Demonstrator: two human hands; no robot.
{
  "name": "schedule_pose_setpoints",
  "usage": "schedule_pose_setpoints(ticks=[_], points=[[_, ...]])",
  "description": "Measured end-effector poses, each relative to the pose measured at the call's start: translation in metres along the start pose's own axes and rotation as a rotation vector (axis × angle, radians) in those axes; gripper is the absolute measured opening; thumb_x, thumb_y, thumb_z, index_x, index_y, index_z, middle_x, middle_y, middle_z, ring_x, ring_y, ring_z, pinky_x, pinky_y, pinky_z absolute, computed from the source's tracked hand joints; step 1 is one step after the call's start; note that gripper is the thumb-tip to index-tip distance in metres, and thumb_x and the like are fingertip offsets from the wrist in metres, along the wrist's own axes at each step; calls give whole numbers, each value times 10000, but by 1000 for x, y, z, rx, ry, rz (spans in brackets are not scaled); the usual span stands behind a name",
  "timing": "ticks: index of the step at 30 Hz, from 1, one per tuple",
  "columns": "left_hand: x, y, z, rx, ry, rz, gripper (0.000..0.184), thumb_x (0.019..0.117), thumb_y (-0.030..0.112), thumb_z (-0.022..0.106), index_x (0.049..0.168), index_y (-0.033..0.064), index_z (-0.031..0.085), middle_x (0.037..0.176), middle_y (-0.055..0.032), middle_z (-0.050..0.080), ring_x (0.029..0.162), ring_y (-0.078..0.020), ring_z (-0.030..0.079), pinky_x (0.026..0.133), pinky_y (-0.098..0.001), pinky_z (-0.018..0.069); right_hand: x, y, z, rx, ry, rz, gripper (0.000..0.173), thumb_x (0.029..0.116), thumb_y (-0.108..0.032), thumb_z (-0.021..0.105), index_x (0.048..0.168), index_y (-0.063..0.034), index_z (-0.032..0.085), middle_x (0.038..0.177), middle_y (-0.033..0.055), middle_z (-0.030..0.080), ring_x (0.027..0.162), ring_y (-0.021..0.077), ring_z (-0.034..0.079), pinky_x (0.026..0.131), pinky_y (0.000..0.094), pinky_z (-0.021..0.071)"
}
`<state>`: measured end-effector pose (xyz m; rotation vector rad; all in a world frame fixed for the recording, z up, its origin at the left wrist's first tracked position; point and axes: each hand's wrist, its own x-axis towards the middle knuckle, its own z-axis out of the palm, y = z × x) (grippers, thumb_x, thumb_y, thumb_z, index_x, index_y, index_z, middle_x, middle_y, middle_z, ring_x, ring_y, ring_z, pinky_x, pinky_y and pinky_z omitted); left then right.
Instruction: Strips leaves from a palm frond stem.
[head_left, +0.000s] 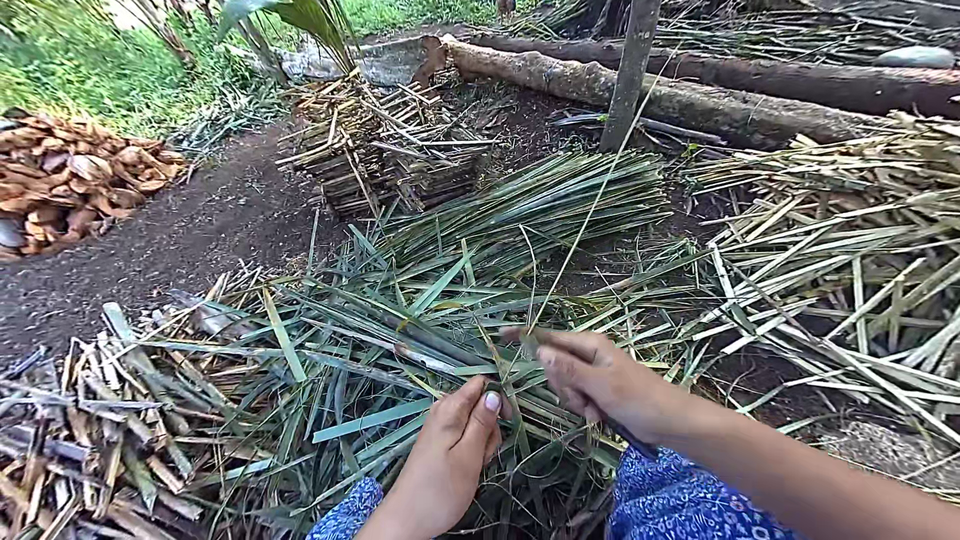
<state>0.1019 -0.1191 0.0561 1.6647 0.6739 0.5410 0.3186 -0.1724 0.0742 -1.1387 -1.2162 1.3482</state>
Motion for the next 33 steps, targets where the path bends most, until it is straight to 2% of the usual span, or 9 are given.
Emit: schedule_pose_setpoints(ticks=[4, 11, 18, 21, 23, 25, 27, 30, 33], points=[[-3, -1, -2, 36, -4, -8, 271, 1085, 216, 354, 992, 153, 600, 594, 168, 409, 483, 65, 371, 462, -116, 324, -1, -4, -19, 118, 210, -78, 379, 1074, -237, 395, 1397, -156, 576, 587, -107, 459, 461, -25, 423, 459, 121, 385], [-2, -18, 5, 487, 137, 210, 354, 1100, 288, 362, 1024, 77, 636, 594, 75, 475, 479, 8, 460, 468, -165, 413, -6, 5, 4, -51, -167, 136, 420, 1067, -253, 465, 1463, -132, 529, 692, -110, 476, 510, -22, 429, 467, 146, 384], [-5, -33, -62, 588, 0, 175, 400, 1096, 345, 397, 1075, 71, 688, 734, 33, 626, 610, -12, 576, 586, -216, 511, -10, -7, -64, 135, 406, -204, 397, 1094, -266, 357, 1409, -143, 566, 557, -101, 445, 449, -13, 420, 465, 143, 404], [-8, -51, -119, 659, 99, -27, 417, 1070, 273, 405, 1155, -41, 666, 954, -140, 698, 809, -189, 674, 773, -430, 565, -26, -14, -98, 239, 664, -302, 414, 1126, -307, 254, 1378, -173, 554, 545, -97, 432, 420, -8, 409, 430, 144, 395], [-12, -65, -156, 631, 266, -174, 435, 1079, 234, 379, 1237, -115, 587, 1052, -198, 663, 870, -181, 628, 824, -424, 520, -36, -16, -116, 312, 804, -374, 437, 1131, -338, 203, 1355, -195, 551, 551, -101, 434, 412, -11, 406, 420, 139, 391], [-17, -84, -184, 494, 507, -314, 431, 1100, 214, 317, 1321, -100, 512, 1029, -79, 589, 830, -42, 542, 795, -272, 477, -44, -18, -129, 382, 943, -418, 450, 1132, -372, 184, 1336, -214, 552, 554, -104, 412, 410, -2, 384, 420, 146, 369], [-18, -102, -196, 207, 810, -393, 374, 1118, 254, 232, 1232, 71, 537, 772, 106, 481, 582, 39, 461, 556, -156, 422, -47, -16, -136, 417, 1034, -447, 449, 1130, -394, 180, 1316, -222, 551, 548, -102, 400, 407, 8, 382, 421, 155, 371], [-11, -93, -175, -199, 985, -356, 474, 1131, 403, 133, 1151, 195, 559, 619, 131, 476, 468, 3, 453, 454, -171, 410, -44, -13, -132, 416, 1011, -402, 465, 1128, -405, 172, 1341, -230, 547, 536, -98, 395, 398, 13, 384, 410, 158, 367], [3, -75, -144, -316, 950, -191, 283, 1134, 309, 270, 1092, 221, 536, 676, 129, 529, 545, -3, 533, 513, -180, 484, -37, -7, -109, 258, 693, -229, 434, 1125, -354, 187, 1379, -221, 514, 539, -102, 420, 425, 7, 413, 446, 170, 408]])
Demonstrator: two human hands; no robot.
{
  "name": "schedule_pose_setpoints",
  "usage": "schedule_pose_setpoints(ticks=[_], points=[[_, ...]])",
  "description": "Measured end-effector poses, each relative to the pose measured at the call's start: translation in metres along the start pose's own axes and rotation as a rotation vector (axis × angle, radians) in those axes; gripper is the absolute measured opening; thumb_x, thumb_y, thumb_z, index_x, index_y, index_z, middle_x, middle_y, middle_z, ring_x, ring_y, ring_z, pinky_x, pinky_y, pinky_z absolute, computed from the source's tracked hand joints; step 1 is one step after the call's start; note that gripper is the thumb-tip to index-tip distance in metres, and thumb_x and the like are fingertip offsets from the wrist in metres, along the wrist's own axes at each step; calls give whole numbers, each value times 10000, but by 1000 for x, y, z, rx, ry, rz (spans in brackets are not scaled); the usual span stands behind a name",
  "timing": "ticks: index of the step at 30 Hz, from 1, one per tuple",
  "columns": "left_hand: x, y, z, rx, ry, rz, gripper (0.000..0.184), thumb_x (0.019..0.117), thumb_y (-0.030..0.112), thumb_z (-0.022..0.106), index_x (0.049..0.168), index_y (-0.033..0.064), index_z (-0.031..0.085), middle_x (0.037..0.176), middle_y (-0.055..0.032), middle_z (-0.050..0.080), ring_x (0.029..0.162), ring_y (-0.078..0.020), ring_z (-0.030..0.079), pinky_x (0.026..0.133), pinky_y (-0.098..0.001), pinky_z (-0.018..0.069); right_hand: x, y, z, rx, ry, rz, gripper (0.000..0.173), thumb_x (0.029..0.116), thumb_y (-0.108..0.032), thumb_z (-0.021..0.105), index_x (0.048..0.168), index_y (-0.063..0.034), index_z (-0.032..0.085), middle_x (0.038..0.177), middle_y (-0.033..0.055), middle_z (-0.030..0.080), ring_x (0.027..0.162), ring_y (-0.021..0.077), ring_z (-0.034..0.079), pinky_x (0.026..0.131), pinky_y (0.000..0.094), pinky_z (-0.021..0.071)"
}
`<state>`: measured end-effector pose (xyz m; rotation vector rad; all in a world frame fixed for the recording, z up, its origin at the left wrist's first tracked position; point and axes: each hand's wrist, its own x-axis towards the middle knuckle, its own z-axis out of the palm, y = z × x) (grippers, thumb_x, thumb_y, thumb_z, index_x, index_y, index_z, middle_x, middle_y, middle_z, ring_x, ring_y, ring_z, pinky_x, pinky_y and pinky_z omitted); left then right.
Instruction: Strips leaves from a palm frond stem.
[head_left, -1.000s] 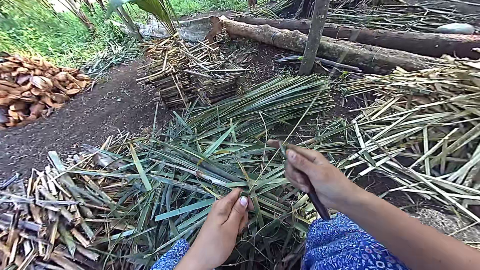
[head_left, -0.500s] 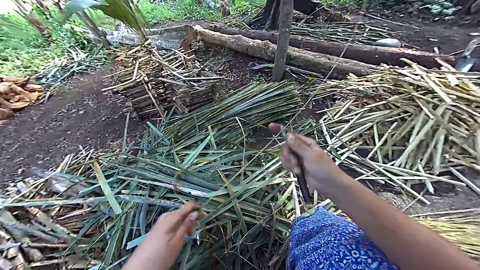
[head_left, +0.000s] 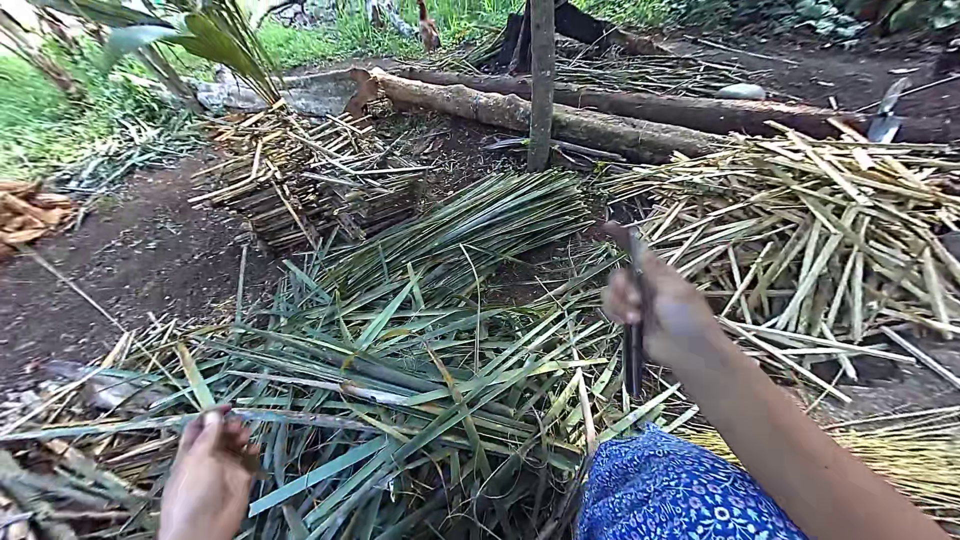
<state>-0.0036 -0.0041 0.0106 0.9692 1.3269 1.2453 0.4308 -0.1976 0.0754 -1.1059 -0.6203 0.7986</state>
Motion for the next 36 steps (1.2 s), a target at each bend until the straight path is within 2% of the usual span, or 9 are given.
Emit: schedule_pose_setpoints(ticks=[5, 8, 14, 17, 20, 23, 25, 30, 36], points=[[-52, 21, 64, -134, -127, 117, 252, 1111, 164, 342, 1202, 172, 577, 903, 111, 636, 703, -3, 628, 617, -197, 557, -28, 32, 52, -284, -747, 361, 404, 1063, -275, 414, 1423, -144, 542, 642, -123, 463, 489, -29, 425, 468, 137, 388], [-77, 26, 93, -243, -207, 119, 237, 1100, 130, 372, 1229, 135, 571, 898, 76, 643, 755, -42, 643, 708, -245, 570, -44, 46, 80, -353, -973, 536, 403, 1082, -281, 424, 1450, -159, 533, 686, -86, 468, 513, -2, 437, 485, 160, 394], [-114, 22, 121, -346, -360, 161, 220, 1007, -40, 505, 1171, 51, 620, 892, 16, 702, 781, -74, 681, 792, -256, 591, -52, 64, 108, -22, -936, 533, 535, 1032, -344, 455, 1539, -230, 331, 663, -124, 459, 502, -21, 457, 478, 139, 416], [-126, 17, 129, -384, -445, 191, 334, 961, -70, 550, 1246, 86, 472, 956, -4, 709, 836, -100, 707, 807, -274, 600, -52, 60, 114, 102, -845, 492, 264, 1059, -355, 426, 1296, -242, 445, 646, -122, 475, 506, -24, 466, 497, 129, 425], [-133, 14, 133, -414, -476, 220, 281, 951, -71, 568, 1132, 106, 447, 940, -13, 705, 848, -114, 716, 808, -283, 603, -53, 57, 119, 163, -772, 441, 159, 1076, -299, 392, 1116, -205, 514, 627, -104, 493, 496, -18, 475, 493, 127, 430], [-133, 17, 127, -416, -464, 219, 127, 1001, -14, 479, 1027, 108, 507, 876, -4, 687, 821, -109, 702, 794, -282, 602, -47, 55, 115, 168, -712, 367, 244, 1081, -286, 394, 1256, -193, 535, 618, -108, 500, 497, -18, 481, 505, 131, 438], [-130, 19, 121, -388, -451, 264, 127, 998, -19, 509, 993, 96, 562, 864, -15, 702, 812, -110, 707, 790, -277, 606, -41, 53, 109, 138, -677, 313, 301, 1079, -294, 402, 1335, -203, 534, 608, -118, 508, 500, -27, 487, 516, 125, 441], [-127, 13, 116, -384, -497, 423, 162, 887, -44, 707, 891, 112, 664, 918, -26, 742, 837, -105, 729, 798, -275, 624, -42, 47, 105, 35, -757, 342, 225, 1071, -297, 417, 1225, -192, 543, 623, -130, 489, 505, -43, 468, 503, 108, 418], [-131, 7, 118, -258, -539, 596, 141, 891, -8, 732, 895, 128, 693, 989, 20, 736, 920, -61, 710, 817, -228, 608, -53, 41, 116, -49, -805, 396, 325, 1068, -260, 435, 1351, -175, 569, 641, -124, 482, 506, -40, 453, 474, 103, 384]])
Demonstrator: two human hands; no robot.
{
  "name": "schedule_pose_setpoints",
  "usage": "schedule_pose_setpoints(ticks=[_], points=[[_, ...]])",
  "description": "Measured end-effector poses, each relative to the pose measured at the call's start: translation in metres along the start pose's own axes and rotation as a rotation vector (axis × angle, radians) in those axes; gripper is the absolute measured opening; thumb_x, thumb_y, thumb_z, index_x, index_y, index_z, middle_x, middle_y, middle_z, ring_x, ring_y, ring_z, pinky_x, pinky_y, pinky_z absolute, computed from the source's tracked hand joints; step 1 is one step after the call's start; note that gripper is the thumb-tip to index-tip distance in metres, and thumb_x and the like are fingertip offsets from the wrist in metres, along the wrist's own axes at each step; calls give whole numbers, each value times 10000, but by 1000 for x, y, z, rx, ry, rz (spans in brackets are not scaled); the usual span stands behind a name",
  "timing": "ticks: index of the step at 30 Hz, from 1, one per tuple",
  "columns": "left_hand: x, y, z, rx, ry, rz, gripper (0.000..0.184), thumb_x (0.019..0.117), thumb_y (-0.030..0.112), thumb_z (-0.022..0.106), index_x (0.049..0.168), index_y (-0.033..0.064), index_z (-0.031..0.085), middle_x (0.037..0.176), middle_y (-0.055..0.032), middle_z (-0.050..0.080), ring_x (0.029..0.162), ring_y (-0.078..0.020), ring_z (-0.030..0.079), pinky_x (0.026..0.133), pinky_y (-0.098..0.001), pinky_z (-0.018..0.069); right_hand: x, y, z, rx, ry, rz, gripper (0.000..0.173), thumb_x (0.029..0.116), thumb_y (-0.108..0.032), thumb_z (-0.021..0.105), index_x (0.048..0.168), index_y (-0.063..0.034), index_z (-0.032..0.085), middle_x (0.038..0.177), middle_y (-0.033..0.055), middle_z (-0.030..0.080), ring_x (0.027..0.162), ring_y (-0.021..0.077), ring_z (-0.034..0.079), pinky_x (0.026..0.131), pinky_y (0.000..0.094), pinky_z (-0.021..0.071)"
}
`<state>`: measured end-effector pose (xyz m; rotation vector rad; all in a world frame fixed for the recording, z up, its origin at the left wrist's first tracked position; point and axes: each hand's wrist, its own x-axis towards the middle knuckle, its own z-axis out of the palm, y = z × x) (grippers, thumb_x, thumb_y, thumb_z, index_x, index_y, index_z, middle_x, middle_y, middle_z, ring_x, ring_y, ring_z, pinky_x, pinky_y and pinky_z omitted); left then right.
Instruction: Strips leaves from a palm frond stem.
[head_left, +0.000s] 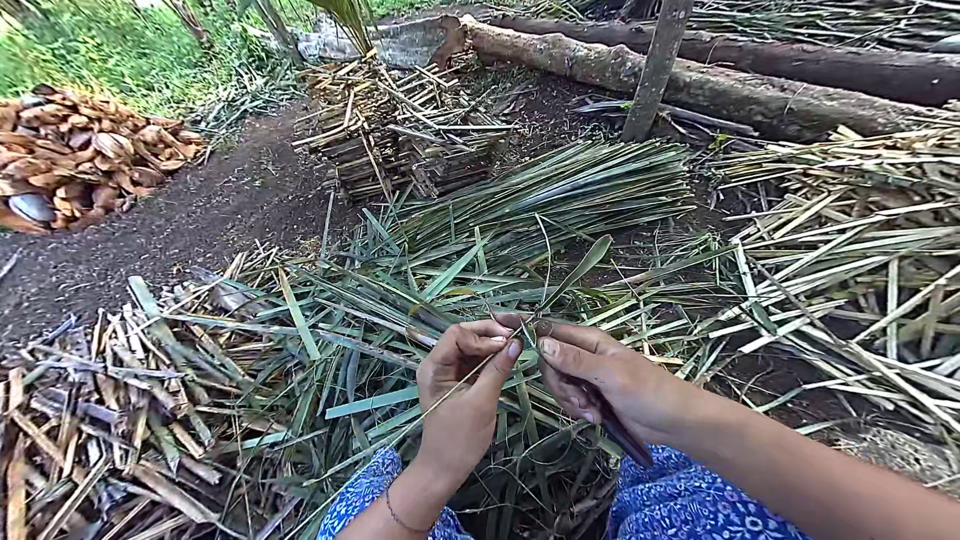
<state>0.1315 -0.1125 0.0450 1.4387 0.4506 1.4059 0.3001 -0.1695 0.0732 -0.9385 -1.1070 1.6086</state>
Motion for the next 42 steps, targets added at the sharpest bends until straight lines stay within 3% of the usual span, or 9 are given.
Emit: schedule_pose_setpoints(ticks=[5, 12, 17, 23, 25, 29, 32, 36, 42], points=[[-3, -2, -5, 77, -37, 66, 102, 902, 50, 745, 903, 141, 700, 989, 35, 736, 890, -53, 710, 805, -220, 608, 1, -1, -8, -169, 121, -72, 336, 1052, -229, 484, 1345, -133, 617, 642, -121, 510, 505, -43, 460, 469, 103, 391], [-2, -7, -14, 269, -82, 194, 72, 913, 64, 740, 901, 115, 691, 976, 28, 730, 903, -53, 708, 805, -216, 609, 16, -8, -31, -135, 464, -111, 372, 1101, -165, 382, 1401, -109, 595, 582, -47, 455, 456, 14, 432, 443, 133, 381], [-1, -16, -18, 513, -205, 438, 104, 947, 52, 686, 865, 32, 625, 962, -55, 705, 943, -48, 683, 829, -159, 564, 33, -9, -43, -110, 567, -70, 369, 1112, -251, 406, 1421, -138, 575, 598, -32, 441, 451, 37, 416, 432, 159, 377], [-6, -8, -28, 597, -239, 581, 104, 969, 52, 654, 891, 61, 585, 985, -53, 686, 985, -92, 685, 879, -205, 576, 54, -9, -91, -4, 816, -34, 373, 1105, -399, 401, 1365, -181, 556, 626, -68, 416, 451, 26, 395, 426, 173, 364], [-1, -8, -33, 630, -202, 589, 104, 961, 50, 664, 890, 61, 588, 978, -49, 688, 985, -83, 684, 873, -195, 573, 42, -1, -93, -66, 641, -7, 388, 1107, -424, 371, 1371, -211, 561, 613, -65, 423, 451, 30, 403, 434, 176, 379], [8, -15, -43, 694, -160, 616, 116, 936, 27, 681, 869, 43, 587, 954, -63, 694, 995, -88, 685, 874, -186, 563, 19, 10, -54, -27, -19, 80, 435, 1085, -330, 338, 1450, -162, 505, 622, -110, 472, 483, -32, 433, 471, 119, 387], [6, -14, -39, 681, -201, 649, 121, 952, 20, 663, 880, 47, 570, 979, -69, 680, 1016, -104, 679, 907, -214, 564, 15, 9, -19, 36, -200, 48, 407, 1059, -313, 431, 1434, -162, 479, 623, -134, 456, 495, -42, 449, 475, 111, 392], [7, -10, -36, 641, -230, 705, 102, 968, 14, 630, 905, 61, 564, 998, -61, 674, 1020, -115, 678, 924, -244, 566, 15, 6, -1, 52, -114, 6, 287, 1069, -252, 428, 1289, -140, 573, 613, -126, 463, 489, -41, 448, 468, 105, 386], [4, -5, -37, 591, -258, 707, 120, 969, 30, 664, 917, 60, 561, 1012, -54, 676, 1003, -122, 690, 898, -256, 590, 20, -7, -32, 2, 203, -163, 386, 1099, -276, 361, 1379, -156, 599, 565, -87, 447, 458, -21, 423, 459, 126, 383]])
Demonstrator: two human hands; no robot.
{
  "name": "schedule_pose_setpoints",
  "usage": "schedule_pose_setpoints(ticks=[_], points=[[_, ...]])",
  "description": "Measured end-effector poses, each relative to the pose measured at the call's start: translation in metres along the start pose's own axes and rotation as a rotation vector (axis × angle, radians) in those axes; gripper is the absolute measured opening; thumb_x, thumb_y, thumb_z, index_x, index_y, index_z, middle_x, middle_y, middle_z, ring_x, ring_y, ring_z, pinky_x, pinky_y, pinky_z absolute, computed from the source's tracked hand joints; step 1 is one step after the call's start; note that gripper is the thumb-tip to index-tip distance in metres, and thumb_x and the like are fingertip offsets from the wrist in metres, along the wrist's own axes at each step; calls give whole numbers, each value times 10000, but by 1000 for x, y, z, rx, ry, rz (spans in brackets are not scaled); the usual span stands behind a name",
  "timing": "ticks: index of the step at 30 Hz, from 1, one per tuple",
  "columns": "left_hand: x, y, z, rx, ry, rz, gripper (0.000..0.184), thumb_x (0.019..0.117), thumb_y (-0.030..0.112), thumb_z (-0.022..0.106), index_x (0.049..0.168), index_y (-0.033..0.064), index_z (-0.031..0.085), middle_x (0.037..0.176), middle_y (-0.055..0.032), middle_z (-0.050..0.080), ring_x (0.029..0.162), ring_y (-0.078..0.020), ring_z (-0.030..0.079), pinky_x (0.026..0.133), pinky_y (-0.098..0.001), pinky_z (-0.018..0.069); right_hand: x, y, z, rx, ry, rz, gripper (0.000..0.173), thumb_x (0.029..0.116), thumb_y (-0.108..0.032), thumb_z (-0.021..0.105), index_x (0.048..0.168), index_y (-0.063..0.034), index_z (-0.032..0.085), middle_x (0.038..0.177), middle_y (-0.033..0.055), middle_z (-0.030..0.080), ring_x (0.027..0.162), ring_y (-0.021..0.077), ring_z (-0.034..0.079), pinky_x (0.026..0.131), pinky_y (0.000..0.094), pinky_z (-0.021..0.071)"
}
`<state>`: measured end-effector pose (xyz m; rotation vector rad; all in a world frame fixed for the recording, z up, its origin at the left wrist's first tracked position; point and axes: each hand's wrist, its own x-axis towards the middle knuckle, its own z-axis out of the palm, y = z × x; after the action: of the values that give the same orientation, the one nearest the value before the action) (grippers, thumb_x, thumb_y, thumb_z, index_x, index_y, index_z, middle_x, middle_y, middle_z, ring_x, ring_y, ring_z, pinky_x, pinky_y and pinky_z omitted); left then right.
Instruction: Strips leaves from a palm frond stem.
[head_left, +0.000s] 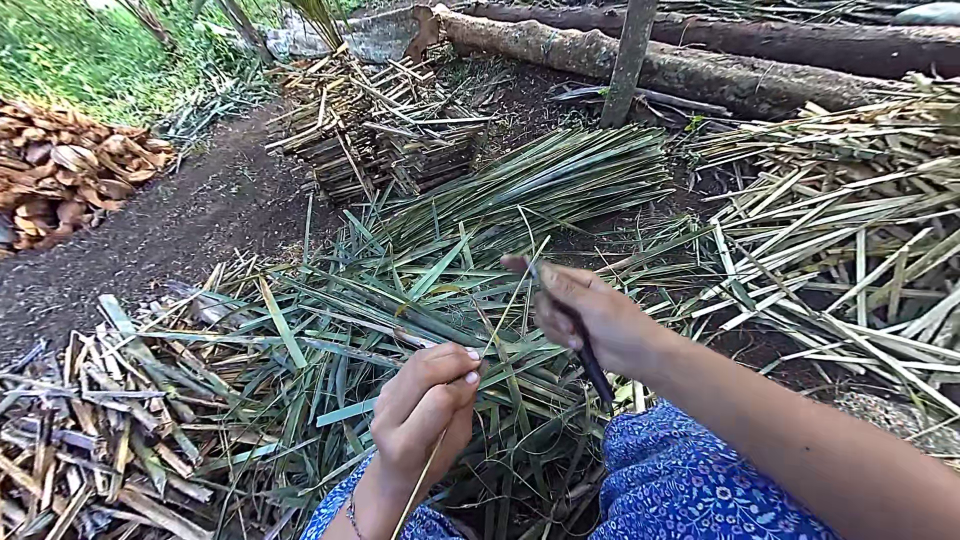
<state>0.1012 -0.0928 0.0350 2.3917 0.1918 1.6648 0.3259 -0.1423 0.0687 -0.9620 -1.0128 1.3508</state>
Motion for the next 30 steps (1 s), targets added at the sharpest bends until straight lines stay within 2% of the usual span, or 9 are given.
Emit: schedule_pose_setpoints(ticks=[6, 11, 14, 17, 19, 21, 24, 26, 30], points=[[-4, 7, -7, 3, 40, -30, 120, 964, 45, 680, 924, 80, 572, 1027, -20, 679, 1011, -112, 693, 889, -257, 600, 11, -5, -42, 170, 373, -45, 443, 1120, -438, 237, 1348, -238, 559, 550, -101, 379, 411, -5, 371, 410, 142, 363], [-6, 0, -3, -3, 64, -163, 124, 971, 93, 691, 922, 99, 577, 1010, 10, 688, 1023, -66, 686, 890, -210, 583, -12, 4, -11, -9, -216, 137, 437, 1053, -349, 411, 1466, -218, 468, 620, -118, 497, 491, -41, 465, 478, 111, 410], [-7, 1, 3, -59, 87, -230, 100, 971, 113, 697, 931, 121, 605, 1013, 38, 694, 1011, -52, 690, 873, -200, 586, -15, 3, 16, -55, -345, 196, 406, 1066, -289, 422, 1443, -156, 491, 660, -111, 478, 524, -31, 472, 493, 114, 414], [-1, 4, 2, -84, 130, -340, 70, 968, 160, 710, 953, 178, 643, 1019, 97, 695, 953, -13, 686, 818, -181, 589, -14, -1, 17, -259, -71, 70, 416, 1049, -272, 527, 1449, -161, 502, 665, -82, 508, 525, -26, 471, 497, 128, 411], [4, 5, -1, -119, 120, -449, 104, 957, 169, 716, 964, 225, 630, 1016, 142, 688, 899, 12, 683, 783, -173, 600, -10, 2, 1, -527, 158, -174, 692, 912, -335, 737, 1513, -168, 437, 647, -74, 511, 495, -15, 440, 465, 155, 392], [6, 7, -1, -227, 101, -586, 153, 934, 131, 724, 965, 247, 628, 995, 153, 700, 862, 0, 692, 783, -195, 610, -8, 2, -14, -880, 285, -438, 813, 847, -361, 815, 1524, -107, 443, 800, -28, 538, 564, 37, 451, 490, 194, 401], [7, 10, 3, -387, 94, -751, 199, 898, 46, 720, 927, 221, 629, 946, 100, 718, 811, -43, 705, 760, -234, 620, -11, 2, -19, -1276, 233, -668, 410, 812, -150, 776, 1212, -82, 723, 1082, 136, 629, 826, 232, 629, 650, 402, 553], [8, 9, 5, -436, 90, -813, 193, 895, 44, 714, 919, 215, 627, 928, 78, 716, 799, -62, 706, 754, -249, 621, -13, 5, -20, -1394, 128, -726, 270, 727, -41, 698, 983, -99, 763, 998, 118, 677, 891, 279, 659, 666, 424, 558], [10, 6, 7, -439, -2, -940, 248, 927, 59, 673, 1124, 189, 598, 1033, 59, 718, 883, -89, 723, 818, -287, 627, -27, -9, -35, -1449, -5, -507, 323, 709, 55, 731, 1006, -72, 737, 920, 91, 691, 841, 277, 691, 668, 482, 581]])
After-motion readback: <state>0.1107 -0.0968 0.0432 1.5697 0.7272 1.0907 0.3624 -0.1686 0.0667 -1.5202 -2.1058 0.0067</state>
